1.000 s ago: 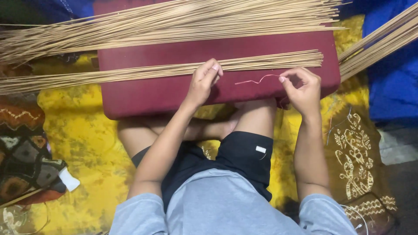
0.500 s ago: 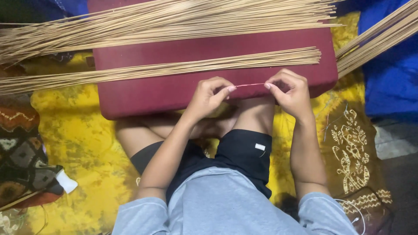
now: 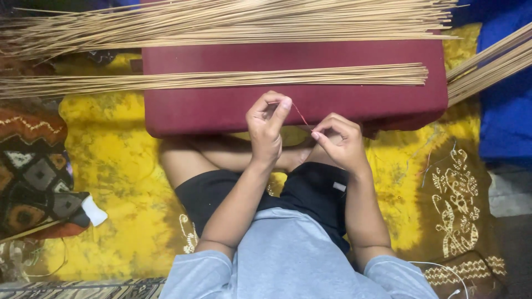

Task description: Gathering thin wooden sticks into bundles and securing them by tying string around them.

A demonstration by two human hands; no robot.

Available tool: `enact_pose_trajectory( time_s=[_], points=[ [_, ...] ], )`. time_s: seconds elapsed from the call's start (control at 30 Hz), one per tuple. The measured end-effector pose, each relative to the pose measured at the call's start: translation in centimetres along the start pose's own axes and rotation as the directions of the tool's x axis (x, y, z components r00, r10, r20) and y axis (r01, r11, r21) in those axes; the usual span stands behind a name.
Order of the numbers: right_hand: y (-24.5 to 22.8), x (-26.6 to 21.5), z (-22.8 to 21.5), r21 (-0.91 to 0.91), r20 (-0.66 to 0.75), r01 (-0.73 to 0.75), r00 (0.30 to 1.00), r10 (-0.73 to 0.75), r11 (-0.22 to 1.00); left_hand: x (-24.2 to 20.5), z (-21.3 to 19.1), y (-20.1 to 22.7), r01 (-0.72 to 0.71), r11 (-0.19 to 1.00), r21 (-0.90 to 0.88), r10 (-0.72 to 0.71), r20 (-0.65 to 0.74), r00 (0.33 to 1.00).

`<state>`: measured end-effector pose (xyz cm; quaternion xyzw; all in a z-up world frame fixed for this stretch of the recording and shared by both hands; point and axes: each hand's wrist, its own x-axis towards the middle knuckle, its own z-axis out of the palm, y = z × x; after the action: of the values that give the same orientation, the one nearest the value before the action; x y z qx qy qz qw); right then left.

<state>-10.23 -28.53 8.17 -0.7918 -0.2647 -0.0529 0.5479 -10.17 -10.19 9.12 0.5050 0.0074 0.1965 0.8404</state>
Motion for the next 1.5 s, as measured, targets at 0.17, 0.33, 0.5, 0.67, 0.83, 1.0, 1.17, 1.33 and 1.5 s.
enact_pose_trajectory(
  time_s=[0.17, 0.33, 0.5, 0.67, 0.83, 1.0, 1.17, 1.33, 1.5],
  points=[
    [0.0, -0.4, -0.2, 0.012, -0.003, 0.000, 1.000, 0.000, 1.000, -0.3, 0.3, 0.8, -0.069, 0.997, 0.044, 0.069, 0.001, 0.998],
    [-0.4, -0.5, -0.6, 0.017, 0.032, -0.019, 0.999, 0.019, 1.000, -0.9, 1.2, 1.1, -0.066, 0.998, -0.002, 0.066, 0.034, 0.997],
    [-1.3, -0.5, -1.5, 0.032, 0.134, -0.031, 0.991, 0.026, 0.999, -1.8, 1.5, 0.9, 0.001, 0.999, -0.034, 0.002, 0.084, 0.996],
    [-1.6, 0.1, -3.4, 0.028, 0.101, 0.010, 0.995, -0.012, 1.000, -2.8, 2.0, 2.0, 0.010, 0.998, 0.055, -0.017, 0.120, 0.993],
    [-3.5, 1.2, -4.0, 0.042, -0.053, 0.047, 0.998, -0.044, 0.998, -3.1, 2.2, 2.6, 0.007, 0.989, 0.150, -0.034, 0.175, 0.984],
    [-6.0, 2.7, -3.7, 0.130, -0.041, 0.093, 0.995, -0.088, 0.987, -3.0, 2.2, 3.8, -0.095, 0.967, 0.235, 0.025, 0.283, 0.959],
    [-6.2, 3.1, -3.2, 0.182, -0.017, 0.094, 0.996, -0.092, 0.979, -2.8, 2.3, 4.4, -0.118, 0.957, 0.263, 0.026, 0.329, 0.944],
    [-6.4, 3.2, -2.8, 0.226, -0.004, 0.104, 0.994, -0.106, 0.968, -2.7, 2.1, 4.4, -0.121, 0.956, 0.267, 0.018, 0.357, 0.934],
    [-5.4, 2.9, -2.4, 0.269, -0.002, 0.101, 0.995, -0.105, 0.958, -2.8, 1.9, 4.2, -0.108, 0.957, 0.270, 0.000, 0.372, 0.928]
  ],
)
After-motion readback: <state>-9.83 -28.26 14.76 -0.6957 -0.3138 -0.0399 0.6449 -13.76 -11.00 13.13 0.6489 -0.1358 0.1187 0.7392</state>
